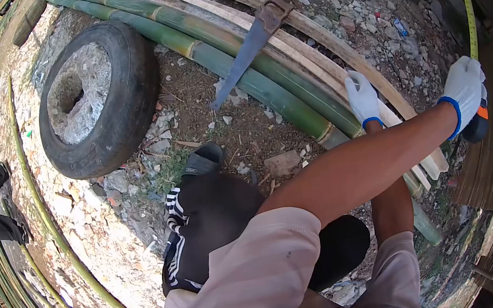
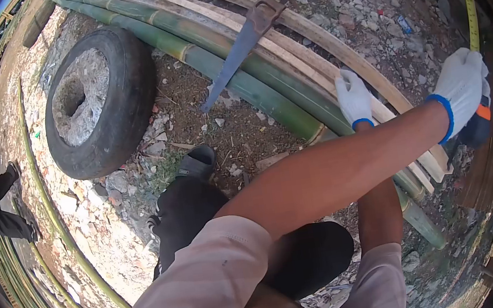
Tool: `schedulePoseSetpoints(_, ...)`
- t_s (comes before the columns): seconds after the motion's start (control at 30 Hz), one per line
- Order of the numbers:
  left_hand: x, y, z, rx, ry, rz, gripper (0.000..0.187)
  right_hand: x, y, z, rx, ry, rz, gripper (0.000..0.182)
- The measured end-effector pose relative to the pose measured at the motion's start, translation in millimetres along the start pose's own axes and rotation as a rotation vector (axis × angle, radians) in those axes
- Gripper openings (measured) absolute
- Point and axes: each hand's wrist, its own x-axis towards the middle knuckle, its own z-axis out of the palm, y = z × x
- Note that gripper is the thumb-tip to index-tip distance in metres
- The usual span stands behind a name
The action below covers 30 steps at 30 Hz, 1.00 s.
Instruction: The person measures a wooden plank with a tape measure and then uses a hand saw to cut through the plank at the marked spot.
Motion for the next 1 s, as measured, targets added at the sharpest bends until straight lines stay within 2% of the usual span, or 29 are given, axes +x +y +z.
schedulePoseSetpoints(0.07, -8.3, -27.8, 25.2, -0.150, -0.082, -0.060, 0.019, 8.6, -3.9, 9.3, -0.095, -0.023, 0.002, 0.046)
schedulePoseSetpoints(0.1, -17.2, -26.1, 35.5, -0.248, -0.120, -0.066, 0.019, 17.7, -2.8, 19.3, -0.187, -0.004, -0.113, 0.047)
schedulePoseSetpoints(0.13, -23.4, -21.2, 43.0, -0.162, -0.155, -0.109, 0.018, 27.8, -2.6, 29.4, -0.276, 0.017, -0.225, 0.048)
schedulePoseSetpoints(0.17, -34.7, -7.3, 50.8, -0.077, -0.192, -0.163, 0.018, 36.0, -8.0, 39.0, -0.286, 0.018, -0.211, 0.048)
schedulePoseSetpoints(0.23, -38.3, -11.4, 70.2, -0.362, -0.219, -0.325, 0.017, 47.5, -26.6, 58.3, -0.397, 0.089, -0.326, 0.053)
schedulePoseSetpoints(0.27, -33.0, -22.6, 79.2, -0.657, -0.385, -0.412, 0.017, 55.9, -39.1, 65.4, -0.432, 0.074, -0.336, 0.055)
schedulePoseSetpoints(0.3, -63.7, 40.6, 78.9, 0.014, -0.189, -0.184, 0.018, 65.7, -52.3, 73.6, -0.462, 0.076, -0.325, 0.055)
schedulePoseSetpoints(0.37, -65.2, 36.8, 106.0, -0.039, -0.177, -0.105, 0.018, 85.5, -82.3, 90.9, -0.503, 0.100, -0.380, 0.055)
schedulePoseSetpoints(0.4, -71.4, 47.6, 111.9, -0.094, -0.204, -0.124, 0.018, 95.6, -97.8, 97.2, -0.533, 0.103, -0.367, 0.055)
schedulePoseSetpoints(0.43, -79.7, 70.9, 112.0, -0.223, -0.277, -0.236, 0.020, 106.5, -113.0, 103.1, -0.626, 0.094, -0.433, 0.055)
schedulePoseSetpoints(0.57, -100.9, 125.9, 119.0, -0.105, -0.251, -0.131, 0.024, 154.3, -146.1, 124.6, -0.839, 0.077, -0.602, 0.057)
schedulePoseSetpoints(0.6, -103.2, 141.2, 117.4, -0.024, -0.231, -0.086, 0.024, 160.3, -150.1, 131.6, -0.832, 0.097, -0.563, 0.048)
schedulePoseSetpoints(0.7, -100.4, 179.2, 110.4, -0.060, -0.250, -0.026, 0.024, 167.8, -158.0, 137.5, -0.919, 0.044, -0.450, 0.039)
schedulePoseSetpoints(0.73, -97.6, 188.2, 105.1, -0.075, -0.266, -0.039, 0.024, 167.6, -157.3, 137.4, -0.918, 0.051, -0.471, 0.032)
schedulePoseSetpoints(0.8, -86.0, 209.0, 93.8, -0.169, -0.235, 0.045, 0.024, 162.6, -148.3, 119.4, -0.898, 0.021, -0.484, 0.028)
schedulePoseSetpoints(0.83, -89.0, 286.9, 25.5, -0.259, -0.475, -0.320, 0.025, 154.2, -143.4, 111.9, -0.874, -0.017, -0.495, 0.028)
schedulePoseSetpoints(0.9, -79.0, 238.5, 57.1, -0.195, -0.354, -0.040, 0.031, 133.7, -136.9, 97.2, -0.861, 0.002, -0.424, 0.027)
schedulePoseSetpoints(1.0, -70.8, 254.9, 37.5, -0.185, -0.351, -0.051, 0.033, 85.8, -125.3, 73.5, -0.664, 0.054, -0.316, 0.027)
